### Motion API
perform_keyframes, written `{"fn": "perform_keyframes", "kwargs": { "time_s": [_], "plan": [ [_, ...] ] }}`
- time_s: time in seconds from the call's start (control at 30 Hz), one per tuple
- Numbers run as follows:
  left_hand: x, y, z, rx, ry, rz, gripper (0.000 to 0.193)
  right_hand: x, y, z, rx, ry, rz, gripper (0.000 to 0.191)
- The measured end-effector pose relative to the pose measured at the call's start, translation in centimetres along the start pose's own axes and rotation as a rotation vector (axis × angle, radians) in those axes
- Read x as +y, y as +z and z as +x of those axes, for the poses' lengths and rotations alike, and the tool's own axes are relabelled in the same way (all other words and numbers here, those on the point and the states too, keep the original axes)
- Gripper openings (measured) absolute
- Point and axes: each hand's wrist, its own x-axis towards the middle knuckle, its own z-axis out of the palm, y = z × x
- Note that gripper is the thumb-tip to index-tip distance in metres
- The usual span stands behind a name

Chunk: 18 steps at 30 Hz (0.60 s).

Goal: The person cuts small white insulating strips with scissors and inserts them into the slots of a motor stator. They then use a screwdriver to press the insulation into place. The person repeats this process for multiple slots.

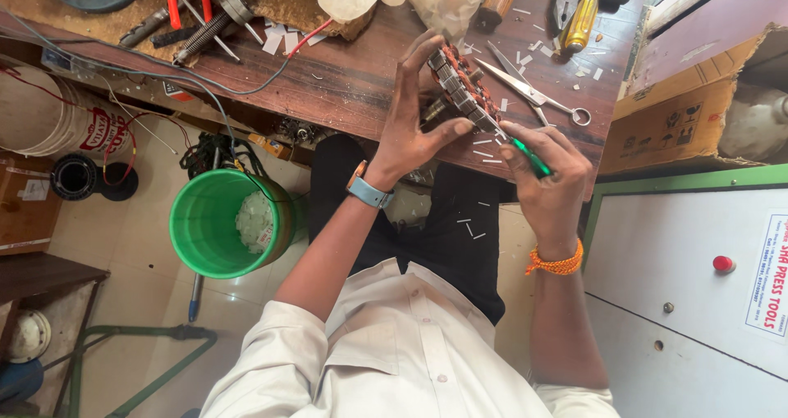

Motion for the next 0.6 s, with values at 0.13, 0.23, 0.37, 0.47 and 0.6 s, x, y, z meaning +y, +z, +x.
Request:
{"fn": "perform_keyframes", "kwargs": {
  "time_s": [0.13,0.23,0.37,0.47,0.6],
  "plan": [
    [0.6,0.2,0.1,-0.039,0.017,0.042,0.112,0.0,-1.3,1.6,-0.099,0.045,0.004,0.028],
    [0.4,0.0,0.3,-0.095,-0.087,-0.055,0.107,0.5,-2.7,3.3,-0.251,0.126,0.088,0.029],
    [-0.4,-0.2,0.3,-0.114,0.012,0.058,0.110,1.1,-4.1,6.9,-0.450,-0.052,0.041,0.029],
    [-0.8,-0.2,0.1,-0.152,0.019,0.052,0.112,0.8,-5.4,9.5,-0.576,-0.207,-0.181,0.035],
    [-1.0,-0.2,0.1,-0.180,-0.021,-0.045,0.110,0.3,-5.9,10.3,-0.647,-0.237,-0.278,0.044]
  ]
}}
